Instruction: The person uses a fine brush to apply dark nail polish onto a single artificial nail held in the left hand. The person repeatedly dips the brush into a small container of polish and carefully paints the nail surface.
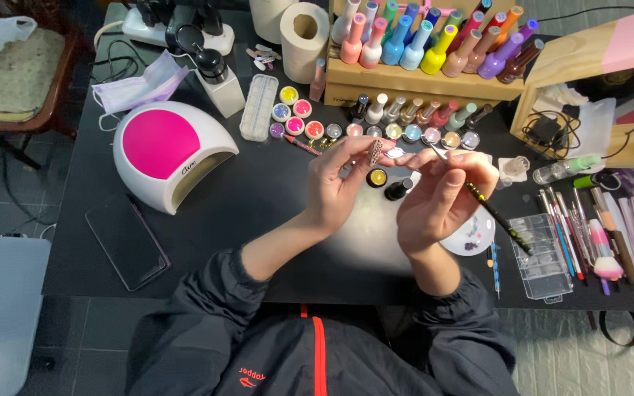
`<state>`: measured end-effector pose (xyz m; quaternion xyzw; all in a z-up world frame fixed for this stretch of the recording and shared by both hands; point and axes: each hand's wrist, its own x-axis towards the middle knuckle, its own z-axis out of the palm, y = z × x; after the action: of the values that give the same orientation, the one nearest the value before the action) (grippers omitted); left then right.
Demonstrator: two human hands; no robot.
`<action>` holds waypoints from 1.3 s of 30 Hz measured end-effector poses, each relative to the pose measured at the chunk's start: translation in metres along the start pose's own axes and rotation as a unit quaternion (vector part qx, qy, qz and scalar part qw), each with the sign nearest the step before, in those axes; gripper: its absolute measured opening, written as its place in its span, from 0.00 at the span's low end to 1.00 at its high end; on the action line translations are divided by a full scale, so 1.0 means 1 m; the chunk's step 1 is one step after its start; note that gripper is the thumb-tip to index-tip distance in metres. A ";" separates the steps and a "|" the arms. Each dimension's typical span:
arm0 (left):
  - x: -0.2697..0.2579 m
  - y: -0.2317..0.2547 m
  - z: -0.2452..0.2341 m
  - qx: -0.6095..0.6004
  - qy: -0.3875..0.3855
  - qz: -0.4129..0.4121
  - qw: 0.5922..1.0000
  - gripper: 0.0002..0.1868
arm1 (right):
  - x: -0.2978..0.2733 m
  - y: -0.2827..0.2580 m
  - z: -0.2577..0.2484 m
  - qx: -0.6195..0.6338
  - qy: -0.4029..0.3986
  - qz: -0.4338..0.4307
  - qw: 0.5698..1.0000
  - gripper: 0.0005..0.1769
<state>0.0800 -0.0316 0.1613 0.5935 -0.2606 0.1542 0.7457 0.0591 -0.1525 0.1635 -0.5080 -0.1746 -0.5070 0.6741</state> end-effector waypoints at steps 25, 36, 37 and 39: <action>-0.009 -0.005 0.007 0.033 0.096 0.091 0.991 0.09 | -0.031 0.002 0.035 0.006 0.056 -0.006 0.998 0.13; -0.009 -0.006 0.011 -0.012 0.101 0.094 0.990 0.08 | -0.032 0.010 0.032 0.006 0.054 -0.103 0.993 0.11; -0.010 -0.007 0.011 -0.013 0.101 0.094 0.990 0.08 | -0.032 0.008 0.032 0.006 0.054 -0.103 0.993 0.11; -0.011 -0.009 0.011 0.003 0.104 0.104 0.989 0.08 | -0.031 0.005 0.032 -0.001 0.061 -0.100 0.993 0.12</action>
<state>0.0733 -0.0437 0.1499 0.5460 -0.2415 0.2926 0.7469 0.0593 -0.1092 0.1514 -0.4568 -0.1825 -0.6021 0.6289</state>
